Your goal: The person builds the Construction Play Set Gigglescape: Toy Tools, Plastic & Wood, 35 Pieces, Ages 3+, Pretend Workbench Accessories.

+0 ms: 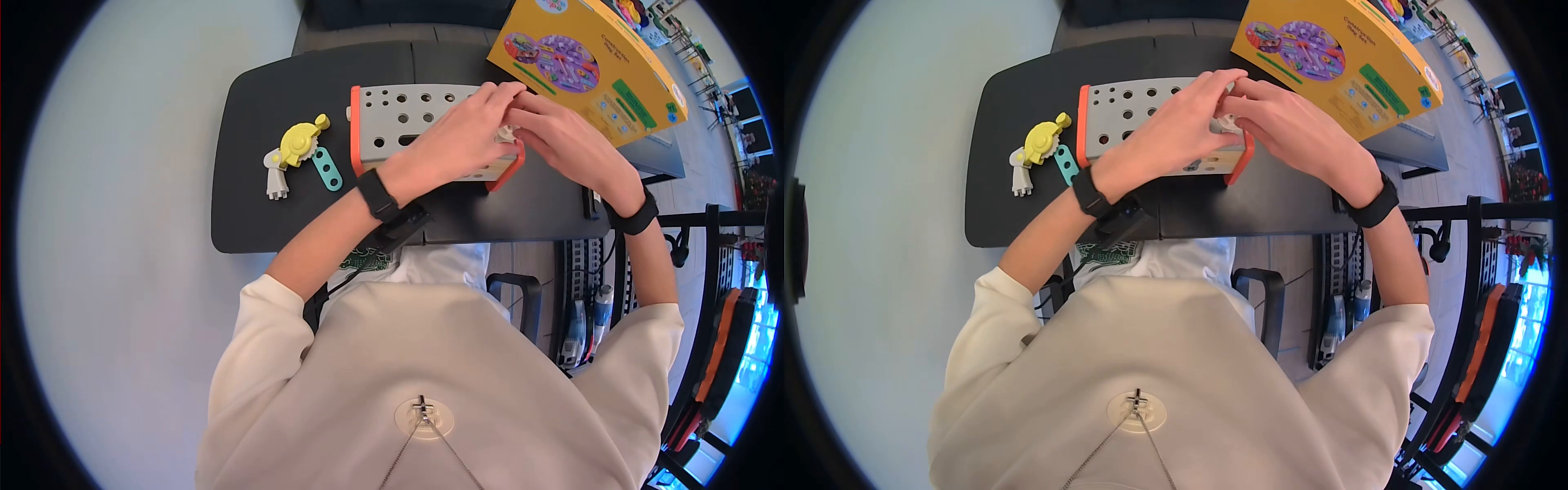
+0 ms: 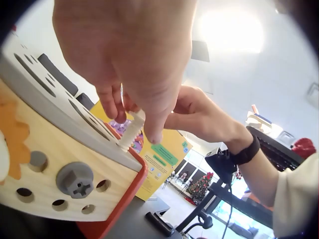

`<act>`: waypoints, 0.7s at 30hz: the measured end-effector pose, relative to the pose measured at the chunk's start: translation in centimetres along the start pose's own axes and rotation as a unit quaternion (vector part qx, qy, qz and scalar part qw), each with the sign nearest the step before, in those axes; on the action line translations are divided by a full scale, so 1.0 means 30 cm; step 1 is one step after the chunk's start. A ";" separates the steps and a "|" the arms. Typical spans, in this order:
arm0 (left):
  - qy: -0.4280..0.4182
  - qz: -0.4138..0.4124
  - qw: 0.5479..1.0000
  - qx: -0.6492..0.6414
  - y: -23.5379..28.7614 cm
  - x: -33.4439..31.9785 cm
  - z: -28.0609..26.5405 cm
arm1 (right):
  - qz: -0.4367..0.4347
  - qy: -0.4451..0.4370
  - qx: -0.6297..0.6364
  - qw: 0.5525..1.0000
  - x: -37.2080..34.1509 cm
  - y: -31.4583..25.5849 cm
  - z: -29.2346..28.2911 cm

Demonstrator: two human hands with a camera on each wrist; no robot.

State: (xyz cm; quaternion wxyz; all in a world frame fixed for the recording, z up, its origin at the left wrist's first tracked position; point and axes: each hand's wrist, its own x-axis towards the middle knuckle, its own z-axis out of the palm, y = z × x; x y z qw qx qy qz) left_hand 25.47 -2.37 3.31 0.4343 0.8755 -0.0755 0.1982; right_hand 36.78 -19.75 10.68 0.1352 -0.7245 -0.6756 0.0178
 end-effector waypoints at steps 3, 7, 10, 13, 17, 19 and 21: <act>-0.036 -0.018 0.999 -0.004 -0.049 -0.026 -0.039 | -0.005 -0.037 -0.018 0.999 0.009 0.011 -0.014; -0.070 -0.058 0.995 0.041 -0.098 -0.033 -0.060 | 0.017 -0.065 -0.005 0.998 0.020 0.006 -0.021; -0.083 -0.073 0.993 0.043 -0.091 -0.030 -0.049 | -0.001 -0.041 -0.011 0.999 0.021 0.007 -0.019; -0.079 -0.061 0.995 0.028 -0.092 -0.028 -0.026 | 0.008 -0.057 -0.016 0.998 0.021 0.001 -0.021; -0.083 -0.069 0.994 0.004 -0.076 -0.020 -0.017 | 0.014 -0.068 -0.015 0.997 0.020 -0.008 -0.029; -0.090 -0.097 0.991 -0.025 -0.062 -0.017 -0.015 | 0.022 -0.078 -0.011 0.997 0.026 -0.008 -0.031; -0.085 -0.084 0.993 -0.005 -0.068 -0.021 0.002 | -0.006 -0.048 -0.001 0.999 0.026 0.001 -0.026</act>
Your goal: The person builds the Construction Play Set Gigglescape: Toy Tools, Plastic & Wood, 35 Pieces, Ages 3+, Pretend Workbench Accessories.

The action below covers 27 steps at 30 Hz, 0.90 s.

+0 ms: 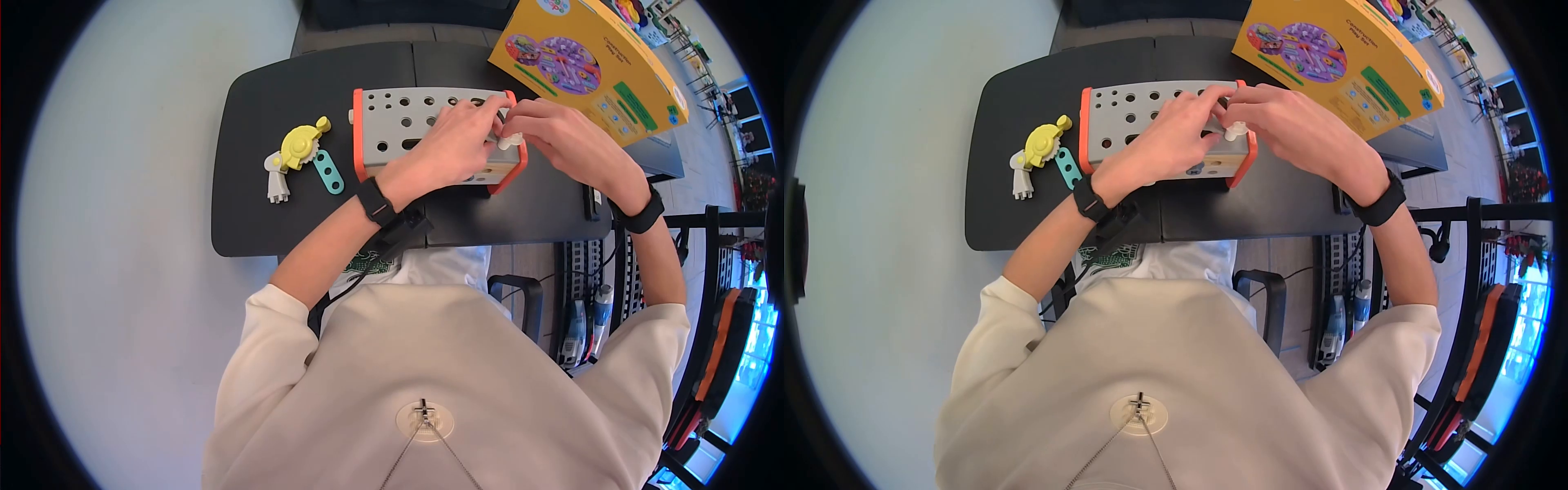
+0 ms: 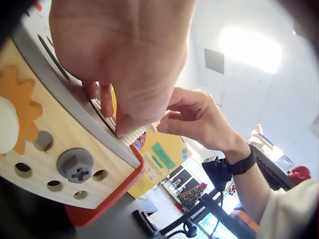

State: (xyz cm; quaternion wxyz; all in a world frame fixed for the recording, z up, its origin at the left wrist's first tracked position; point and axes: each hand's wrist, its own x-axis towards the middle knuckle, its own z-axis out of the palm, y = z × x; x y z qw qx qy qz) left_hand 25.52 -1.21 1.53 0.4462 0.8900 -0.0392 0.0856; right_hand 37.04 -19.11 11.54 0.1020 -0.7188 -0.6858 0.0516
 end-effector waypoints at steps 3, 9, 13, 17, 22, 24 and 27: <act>0.007 0.008 1.000 0.017 0.003 -0.001 0.009 | 0.001 -0.002 0.006 1.000 -0.006 0.007 0.008; 0.032 0.012 0.999 0.017 0.023 -0.005 0.020 | 0.057 -0.014 -0.020 0.998 0.005 0.003 0.001; 0.078 0.013 0.996 0.038 0.032 0.003 0.052 | 0.044 0.008 -0.103 0.994 0.016 0.006 0.019; 0.095 0.013 0.995 0.030 0.018 0.009 0.060 | 0.084 -0.012 -0.112 0.990 0.007 -0.008 0.011; 0.060 0.013 0.998 0.008 0.005 0.007 0.060 | 0.053 -0.009 -0.053 0.997 -0.008 -0.023 -0.004; 0.064 0.017 0.998 0.006 0.009 0.004 0.062 | 0.021 0.026 -0.068 0.997 -0.002 -0.003 0.023; 0.079 0.019 0.997 0.008 0.044 -0.005 0.056 | 0.043 0.011 -0.134 0.990 0.015 0.022 0.060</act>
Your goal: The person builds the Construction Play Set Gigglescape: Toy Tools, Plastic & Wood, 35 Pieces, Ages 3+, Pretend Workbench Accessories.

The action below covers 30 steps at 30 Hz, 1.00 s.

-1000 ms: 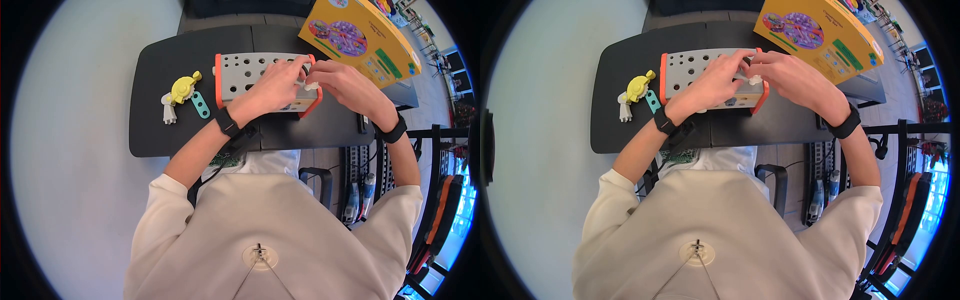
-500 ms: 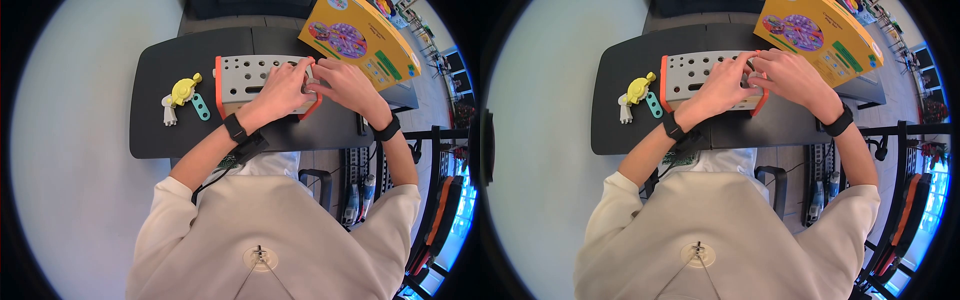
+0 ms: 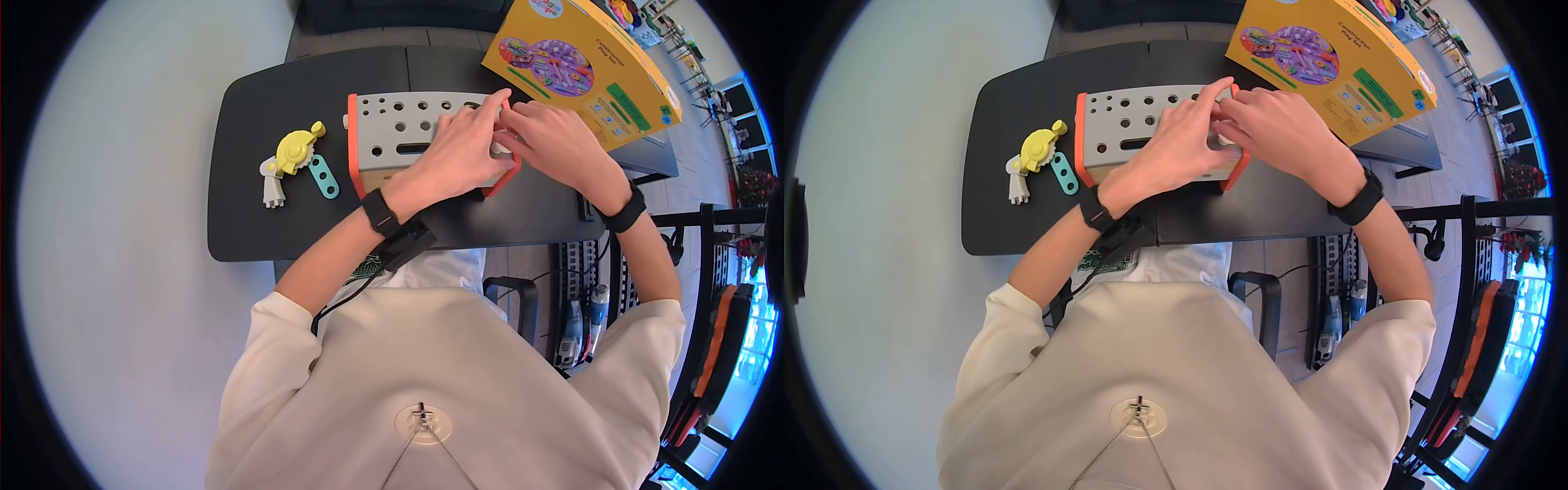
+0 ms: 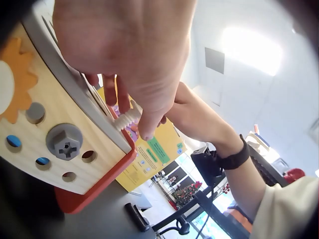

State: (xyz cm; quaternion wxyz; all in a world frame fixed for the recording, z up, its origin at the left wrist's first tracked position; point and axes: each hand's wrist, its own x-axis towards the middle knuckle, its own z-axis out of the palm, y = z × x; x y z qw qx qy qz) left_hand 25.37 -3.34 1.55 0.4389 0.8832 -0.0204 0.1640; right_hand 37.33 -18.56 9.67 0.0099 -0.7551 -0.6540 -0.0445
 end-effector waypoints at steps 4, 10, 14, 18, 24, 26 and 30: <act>-0.008 -0.011 1.000 -0.003 0.006 0.007 -0.016 | 0.076 -0.182 -0.115 0.974 0.021 0.000 0.012; -0.012 0.002 1.000 -0.022 -0.064 0.000 -0.059 | 0.017 -0.017 0.031 0.999 -0.026 -0.016 -0.069; -0.060 0.013 0.998 -0.023 -0.061 -0.006 -0.088 | -0.006 -0.022 0.025 0.999 -0.019 -0.013 -0.044; -0.055 0.015 0.998 0.033 -0.019 -0.001 -0.083 | 0.004 -0.015 0.013 1.000 0.001 -0.003 0.006; -0.033 0.009 0.998 0.046 -0.058 0.004 -0.045 | 0.083 -0.214 -0.162 0.960 0.057 -0.073 -0.050; -0.026 0.019 0.999 0.031 -0.077 0.003 -0.041 | 0.045 -0.097 -0.092 0.990 0.017 -0.053 -0.036; -0.050 0.041 0.998 -0.020 -0.092 0.001 -0.065 | -0.028 0.046 0.037 0.998 -0.008 -0.019 0.003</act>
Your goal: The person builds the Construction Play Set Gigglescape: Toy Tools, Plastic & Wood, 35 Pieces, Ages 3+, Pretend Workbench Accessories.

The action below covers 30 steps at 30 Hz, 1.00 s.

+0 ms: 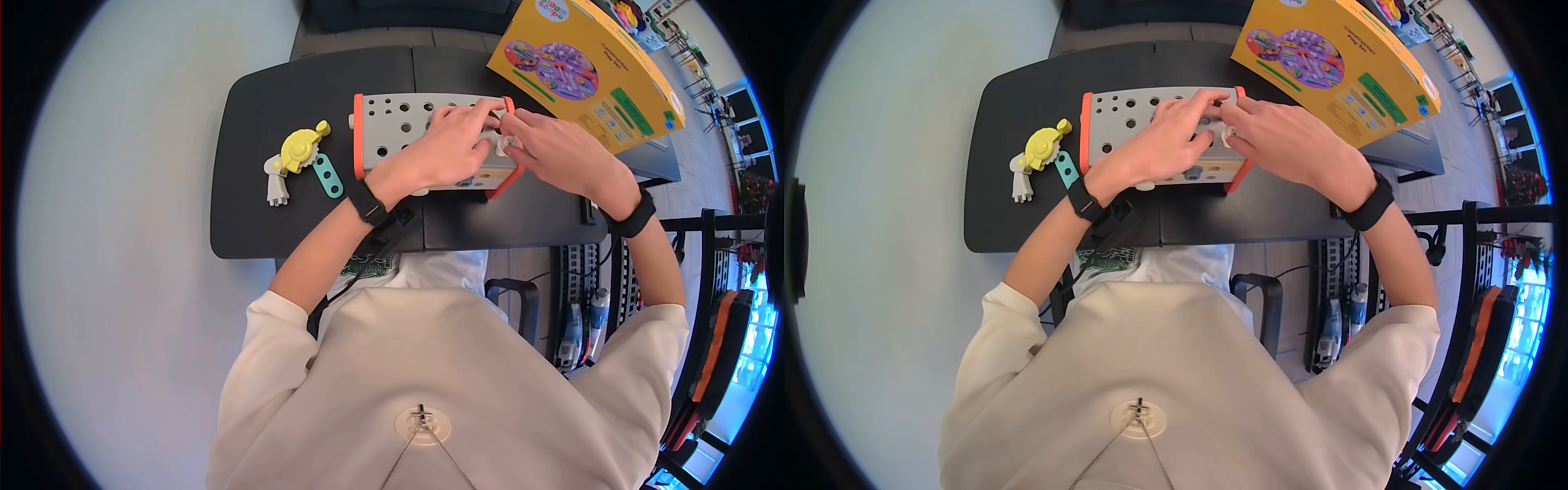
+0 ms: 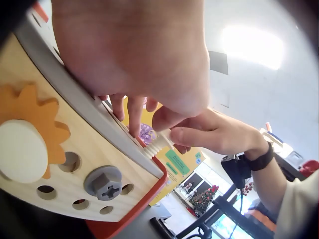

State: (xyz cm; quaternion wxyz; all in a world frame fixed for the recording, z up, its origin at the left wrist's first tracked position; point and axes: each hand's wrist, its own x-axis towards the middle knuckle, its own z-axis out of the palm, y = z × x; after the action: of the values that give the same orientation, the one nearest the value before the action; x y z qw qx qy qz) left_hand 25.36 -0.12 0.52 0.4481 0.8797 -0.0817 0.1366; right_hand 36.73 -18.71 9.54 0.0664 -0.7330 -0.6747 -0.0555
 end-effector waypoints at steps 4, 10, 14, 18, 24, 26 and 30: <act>-0.020 0.000 0.997 0.071 0.075 -0.009 -0.008 | 0.024 -0.083 -0.064 0.994 0.024 0.010 0.026; 0.016 0.001 0.998 0.056 0.020 -0.005 0.031 | 0.067 -0.241 -0.162 0.955 0.044 -0.022 -0.035; -0.010 0.014 1.000 0.004 -0.003 0.000 0.006 | 0.024 -0.016 -0.031 0.999 -0.005 0.022 0.031; -0.031 -0.013 0.998 0.054 0.054 0.000 -0.002 | 0.041 -0.215 -0.172 0.961 0.045 -0.004 0.014; -0.025 -0.017 0.998 0.056 -0.002 0.009 0.021 | 0.040 -0.043 -0.059 0.997 0.001 0.005 0.014; -0.032 0.010 0.999 0.040 -0.006 0.007 0.008 | 0.019 -0.002 -0.025 0.999 -0.006 0.010 0.038; -0.045 -0.025 0.997 0.060 0.057 0.006 -0.017 | 0.068 -0.108 -0.051 0.991 0.022 0.006 0.033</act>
State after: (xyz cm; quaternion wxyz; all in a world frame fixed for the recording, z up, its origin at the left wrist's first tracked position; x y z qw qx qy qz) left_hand 24.99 -0.71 2.16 0.3936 0.9120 -0.0718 0.0901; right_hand 36.97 -17.91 8.68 -0.0406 -0.7814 -0.6227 -0.0059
